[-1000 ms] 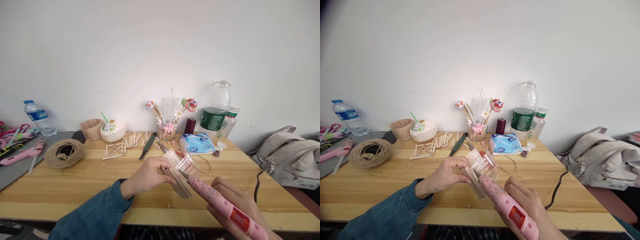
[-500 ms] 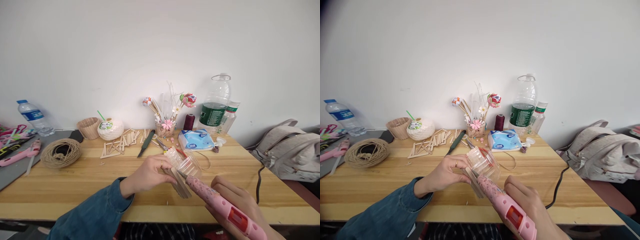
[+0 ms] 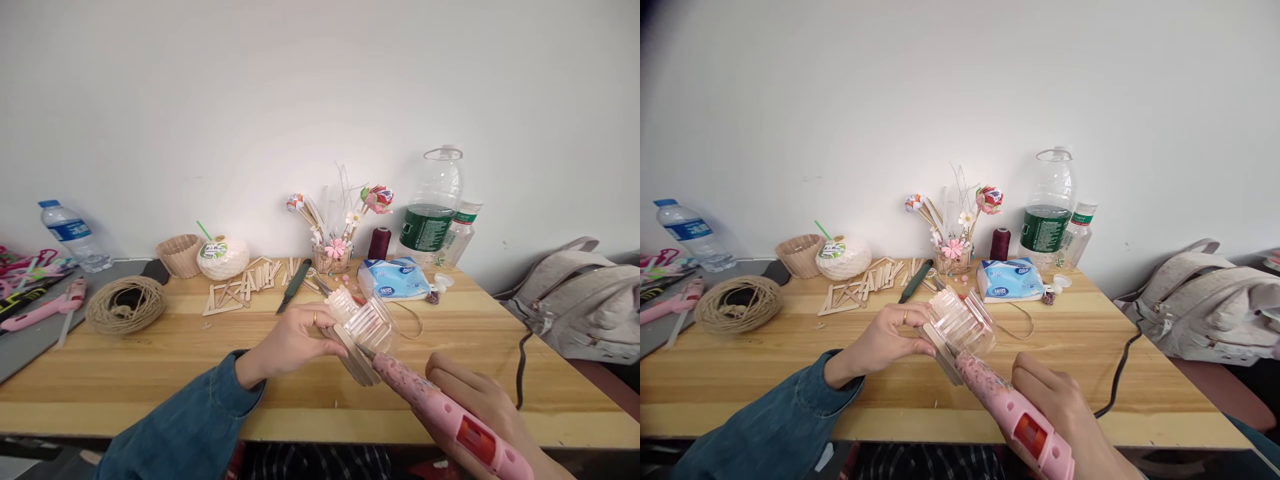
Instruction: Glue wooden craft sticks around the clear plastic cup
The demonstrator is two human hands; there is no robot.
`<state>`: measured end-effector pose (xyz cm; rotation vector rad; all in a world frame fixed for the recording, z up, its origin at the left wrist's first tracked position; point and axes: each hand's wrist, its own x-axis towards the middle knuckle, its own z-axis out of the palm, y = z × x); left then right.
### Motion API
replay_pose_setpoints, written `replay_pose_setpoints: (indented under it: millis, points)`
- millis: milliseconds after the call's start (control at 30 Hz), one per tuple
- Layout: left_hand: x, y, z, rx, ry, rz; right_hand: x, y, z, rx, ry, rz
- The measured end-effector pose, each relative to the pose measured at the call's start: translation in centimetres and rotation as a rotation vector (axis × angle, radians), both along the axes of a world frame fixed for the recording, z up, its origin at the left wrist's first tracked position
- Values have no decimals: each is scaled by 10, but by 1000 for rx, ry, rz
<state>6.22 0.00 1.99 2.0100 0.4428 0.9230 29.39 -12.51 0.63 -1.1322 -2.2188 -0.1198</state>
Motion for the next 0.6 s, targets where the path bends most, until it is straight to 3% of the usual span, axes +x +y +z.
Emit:
replay_pose_setpoints:
  millis: [200, 600]
  points:
    - [-6, 3, 2, -18, -4, 37, 8, -3, -10, -66, -24, -20]
    - [-11, 8, 7, -17, -27, 48, 10, -5, -15, -43, -59, -26]
